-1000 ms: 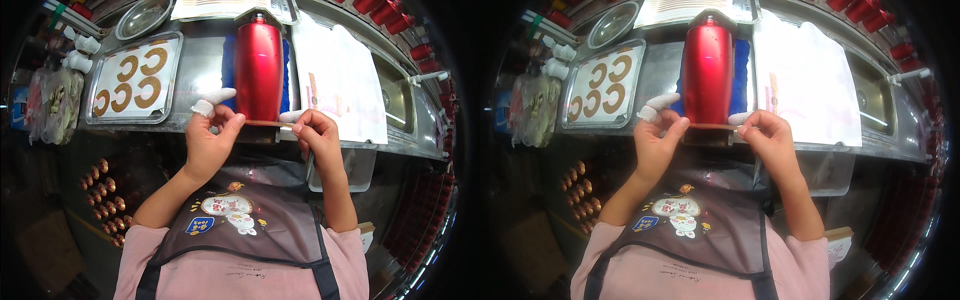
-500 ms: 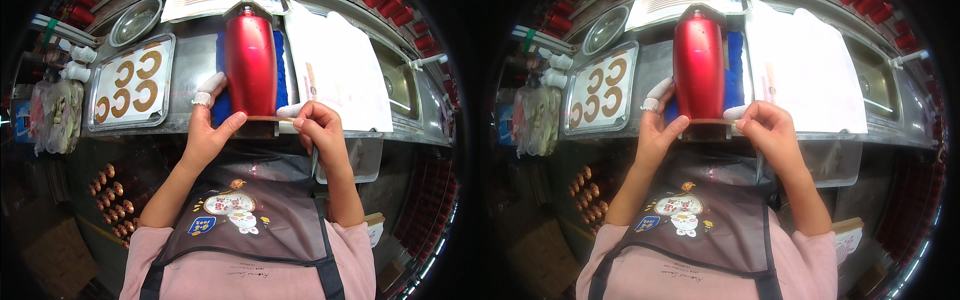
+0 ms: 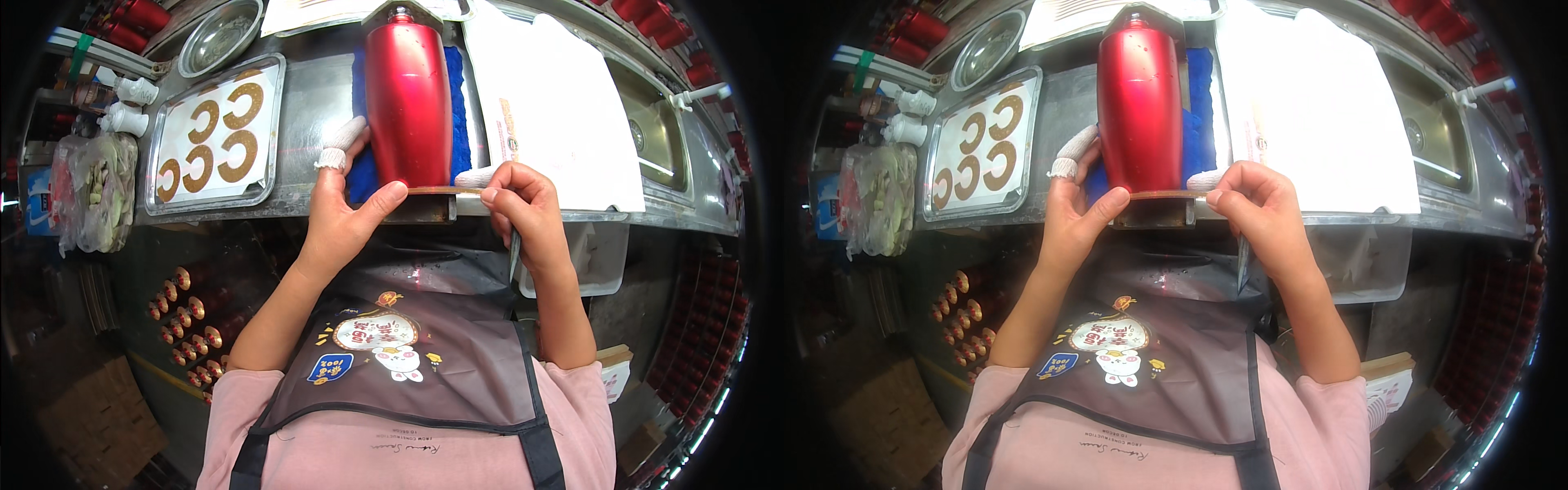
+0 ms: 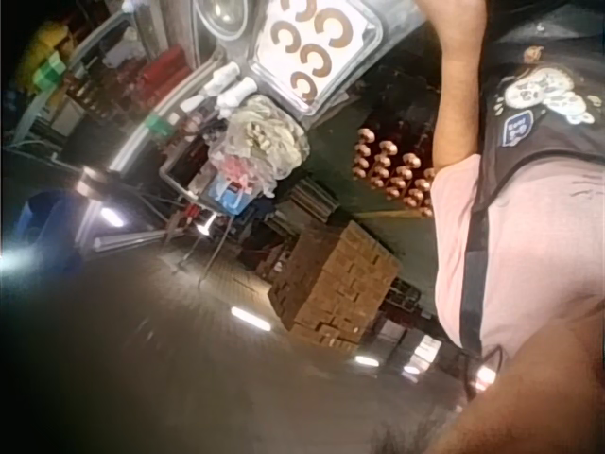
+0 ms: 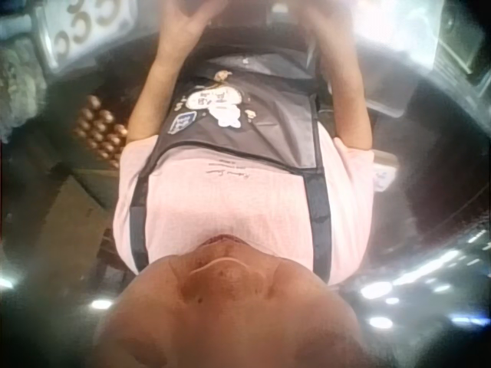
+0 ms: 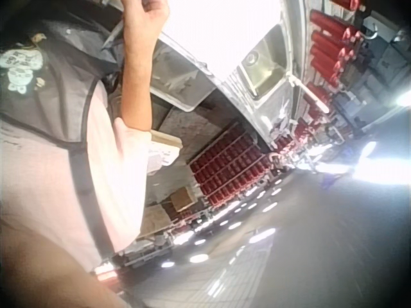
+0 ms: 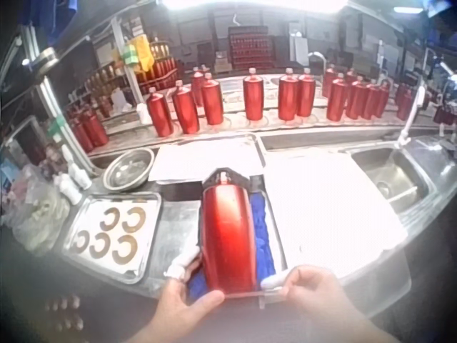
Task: The person applies gold crescent-shaped stickers to the neck of a red bottle, then wipes the bottle with a blue cloth. They place a rectangular label on the bottle body, smooth it, and wipe the surface again. The person repeats the process with a second red bottle.
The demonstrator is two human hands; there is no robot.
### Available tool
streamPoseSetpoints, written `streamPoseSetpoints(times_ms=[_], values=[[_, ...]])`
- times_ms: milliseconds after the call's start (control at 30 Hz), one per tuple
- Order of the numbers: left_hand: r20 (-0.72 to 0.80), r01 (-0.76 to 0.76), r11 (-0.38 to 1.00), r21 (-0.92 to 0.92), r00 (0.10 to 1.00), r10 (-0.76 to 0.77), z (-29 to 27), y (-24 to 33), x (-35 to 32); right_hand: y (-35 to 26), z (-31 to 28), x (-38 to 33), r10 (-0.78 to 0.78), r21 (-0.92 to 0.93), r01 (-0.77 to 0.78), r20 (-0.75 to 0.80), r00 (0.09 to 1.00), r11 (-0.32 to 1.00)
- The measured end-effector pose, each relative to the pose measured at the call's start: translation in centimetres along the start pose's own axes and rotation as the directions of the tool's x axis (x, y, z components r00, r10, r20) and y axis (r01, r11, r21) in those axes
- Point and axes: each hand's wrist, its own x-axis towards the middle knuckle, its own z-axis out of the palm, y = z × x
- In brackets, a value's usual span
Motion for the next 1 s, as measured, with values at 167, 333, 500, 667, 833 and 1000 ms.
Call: streamPoseSetpoints(times_ms=[167,333,500,667,833,1000], values=[[-0.005,0.05,0.985,-0.164,0.999,-0.052,-0.3,0.44,-0.12,-0.23,0.03,-0.19,0.007,-0.003,-0.007,0.013,1.0,1.0],[0.007,0.031,0.989,-0.146,1.0,-0.031,-0.2,0.45,-0.24,-0.69,-0.25,-0.58,0.027,0.035,-0.028,0.026,0.999,0.999],[0.0,-0.046,0.999,0.017,0.999,0.046,0.26,0.03,0.06,-0.75,-0.26,-0.61,0.019,0.043,-0.02,0.019,1.0,0.999],[-0.009,-0.045,0.998,0.034,0.999,0.045,0.33,0.04,-0.04,-0.56,-0.34,-0.53,0.011,0.04,-0.011,0.0,1.0,0.999],[-0.022,-0.041,0.998,0.053,0.999,0.042,0.32,-0.2,-0.03,-0.46,-0.45,-0.43,0.013,0.022,-0.013,0.006,1.0,1.0],[-0.086,-0.04,0.999,-0.019,0.996,0.039,-0.07,0.25,-0.78,-0.39,-0.2,-0.29,-0.002,0.026,0.002,0.009,1.0,1.0]])
